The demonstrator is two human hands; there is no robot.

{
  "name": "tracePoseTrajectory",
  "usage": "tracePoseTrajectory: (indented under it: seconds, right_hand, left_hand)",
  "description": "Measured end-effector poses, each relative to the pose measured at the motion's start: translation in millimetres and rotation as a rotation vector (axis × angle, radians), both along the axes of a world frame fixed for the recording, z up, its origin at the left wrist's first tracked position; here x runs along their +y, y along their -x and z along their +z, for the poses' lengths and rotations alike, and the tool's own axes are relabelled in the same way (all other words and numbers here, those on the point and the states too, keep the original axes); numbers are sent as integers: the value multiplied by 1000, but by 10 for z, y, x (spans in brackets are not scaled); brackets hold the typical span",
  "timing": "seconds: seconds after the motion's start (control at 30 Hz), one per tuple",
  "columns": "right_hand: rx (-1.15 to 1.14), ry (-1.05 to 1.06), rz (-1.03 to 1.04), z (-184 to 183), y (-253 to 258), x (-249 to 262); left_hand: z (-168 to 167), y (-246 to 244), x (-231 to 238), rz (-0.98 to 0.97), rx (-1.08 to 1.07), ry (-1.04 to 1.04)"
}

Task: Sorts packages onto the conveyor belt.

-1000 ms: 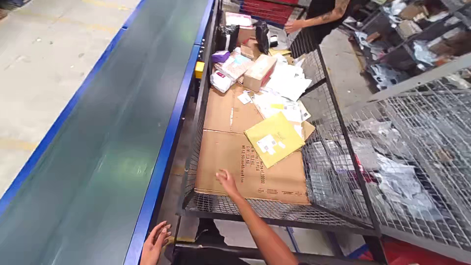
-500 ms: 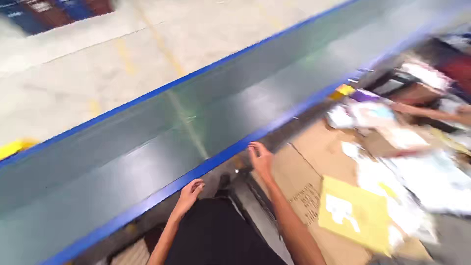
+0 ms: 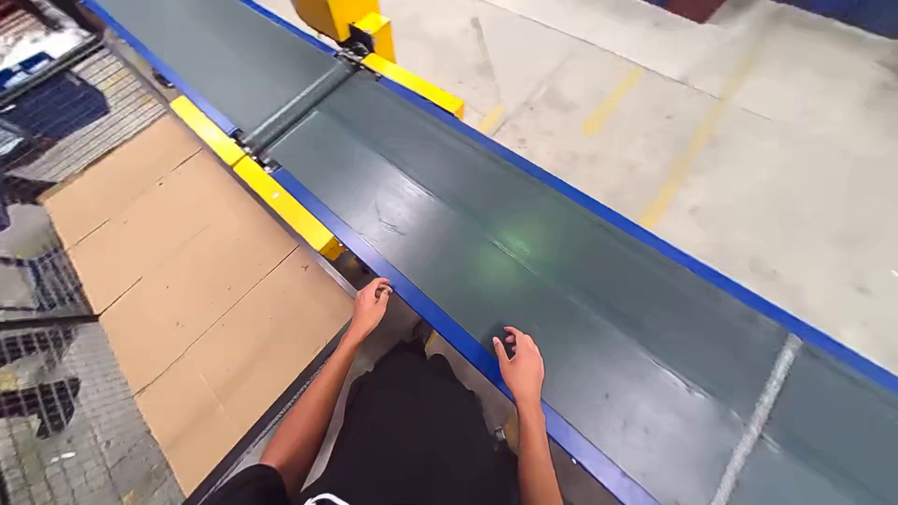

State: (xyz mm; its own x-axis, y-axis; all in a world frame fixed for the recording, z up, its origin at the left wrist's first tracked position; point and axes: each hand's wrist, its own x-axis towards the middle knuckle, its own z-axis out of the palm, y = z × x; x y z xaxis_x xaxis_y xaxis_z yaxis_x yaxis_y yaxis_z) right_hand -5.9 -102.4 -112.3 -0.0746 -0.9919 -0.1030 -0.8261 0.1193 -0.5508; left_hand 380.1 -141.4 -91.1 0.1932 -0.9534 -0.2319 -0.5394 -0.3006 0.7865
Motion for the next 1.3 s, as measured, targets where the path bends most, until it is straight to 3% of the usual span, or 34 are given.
tracePoseTrajectory:
  seconds: [0.13, 0.27, 0.37, 0.43, 0.5, 0.57, 0.63, 0.77, 0.87, 1.0, 1.07, 1.17, 1.3]
  right_hand:
    - [-107, -85, 110, 87, -256, -306]
    - [-199, -69, 61, 238, -106, -223]
    - [-318, -67, -109, 343, 93, -15]
    - [-414, -139, -211, 152, 278, 75]
    - [-651, -300, -401, -20, 425, 179]
    - [-1026, -424, -619, 82, 548, 180]
    - [-1172, -455, -703, 191, 628, 212]
    - [-1029, -519, -725, 121, 683, 249]
    - [-1229, -611, -722, 149, 702, 240]
    - [-871, -582, -596, 54, 591, 262]
    - [-938, -562, -526, 106, 558, 257]
    - [-1100, -550, -446, 206, 458, 271]
    - [-1083, -637, -402, 109, 326, 323]
  left_hand:
    - [-44, -437, -83, 93, -83, -38]
    - [-94, -364, -277, 53, -59, -53]
    - [-54, -16, -363, 22, -19, -30]
    - [-31, 263, -402, -7, 13, -26]
    - [-51, 540, -366, -62, 33, -40]
    - [-74, 794, -335, -142, 38, -18]
    - [-36, 950, -268, -222, 42, 13]
    - [212, 1115, -244, -277, -17, 49]
    - [460, 1167, -278, -216, -52, 66]
    - [670, 1196, -342, -166, -151, -14]
    - [627, 1185, -353, -194, -218, -98]
    - [394, 1127, -298, -397, -267, -272]
    - [259, 1244, -201, -587, -129, -227]
